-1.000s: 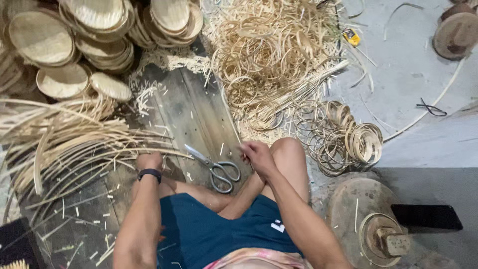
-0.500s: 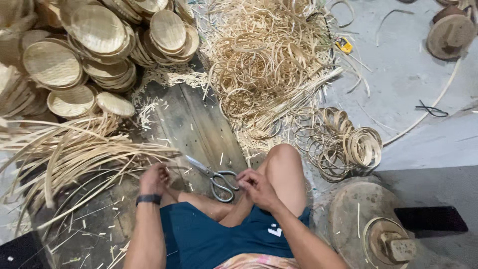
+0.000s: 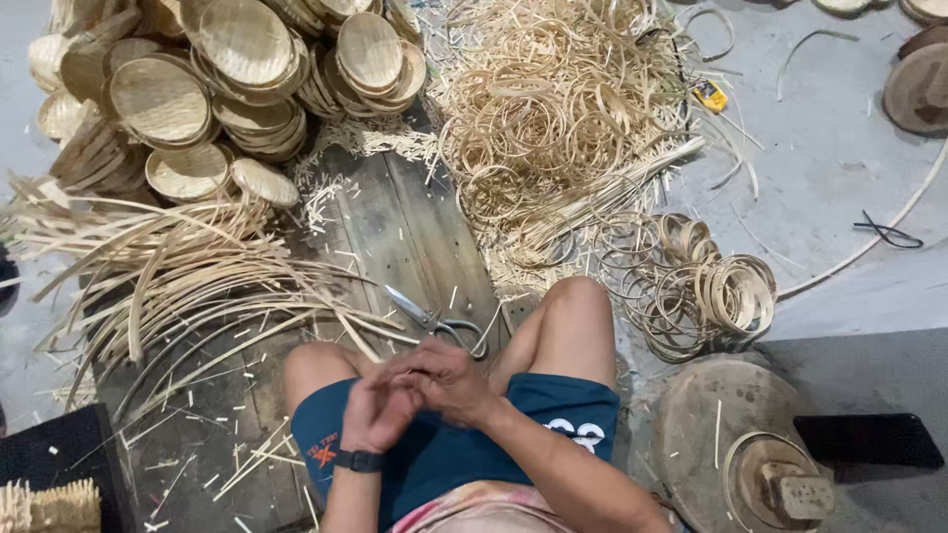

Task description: The person sits on the floor and repeatedly bends thin bamboo strips into circular rims, securing the ends by hand. They use scissors to trim the ends of the strips and place the finished rims into a growing pile nearby.

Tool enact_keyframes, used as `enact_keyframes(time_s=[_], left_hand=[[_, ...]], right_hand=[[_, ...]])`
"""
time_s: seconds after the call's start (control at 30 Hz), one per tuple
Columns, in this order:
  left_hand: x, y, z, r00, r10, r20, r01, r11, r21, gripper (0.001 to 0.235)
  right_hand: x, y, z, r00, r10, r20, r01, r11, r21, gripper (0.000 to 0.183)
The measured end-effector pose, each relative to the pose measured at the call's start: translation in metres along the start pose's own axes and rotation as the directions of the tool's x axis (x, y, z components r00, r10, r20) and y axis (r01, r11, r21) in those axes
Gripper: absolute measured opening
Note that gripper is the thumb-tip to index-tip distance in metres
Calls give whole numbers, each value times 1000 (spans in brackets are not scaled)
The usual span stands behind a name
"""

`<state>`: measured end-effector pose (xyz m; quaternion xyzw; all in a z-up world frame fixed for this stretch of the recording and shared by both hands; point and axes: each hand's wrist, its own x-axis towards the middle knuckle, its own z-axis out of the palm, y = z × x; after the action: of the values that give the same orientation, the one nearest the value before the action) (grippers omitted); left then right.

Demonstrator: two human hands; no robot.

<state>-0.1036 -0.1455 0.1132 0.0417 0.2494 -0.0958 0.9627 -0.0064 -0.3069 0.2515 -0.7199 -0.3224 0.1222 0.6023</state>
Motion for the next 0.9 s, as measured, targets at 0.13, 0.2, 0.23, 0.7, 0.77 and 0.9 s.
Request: enact_keyframes(time_s=[0.13, 0.2, 0.23, 0.7, 0.77, 0.9], left_hand=[[27, 63, -48, 950, 225, -215, -228, 974, 14, 26], [39, 109, -67, 892, 321, -319, -344, 939, -19, 18], [42, 131, -72, 846, 340, -411, -395, 917, -57, 12], [-80, 104, 57, 821, 565, -77, -570, 807, -158, 18], [-95, 96, 61, 872, 487, 45, -489, 871, 48, 18], [-122, 93, 61, 908, 347, 235, -418, 793, 444, 29]], right_hand=[[-5, -18, -22, 991, 87, -105, -41, 927, 373, 17], [-11, -23, -45, 985, 124, -124, -17, 771, 637, 33], [-14, -23, -61, 985, 55, -166, 89, 659, 747, 50], [-38, 45, -71, 897, 420, 137, -282, 305, 909, 30], [-32, 54, -50, 873, 426, 237, -424, 424, 800, 32], [-14, 66, -1, 811, 376, 448, -582, 595, 554, 29]])
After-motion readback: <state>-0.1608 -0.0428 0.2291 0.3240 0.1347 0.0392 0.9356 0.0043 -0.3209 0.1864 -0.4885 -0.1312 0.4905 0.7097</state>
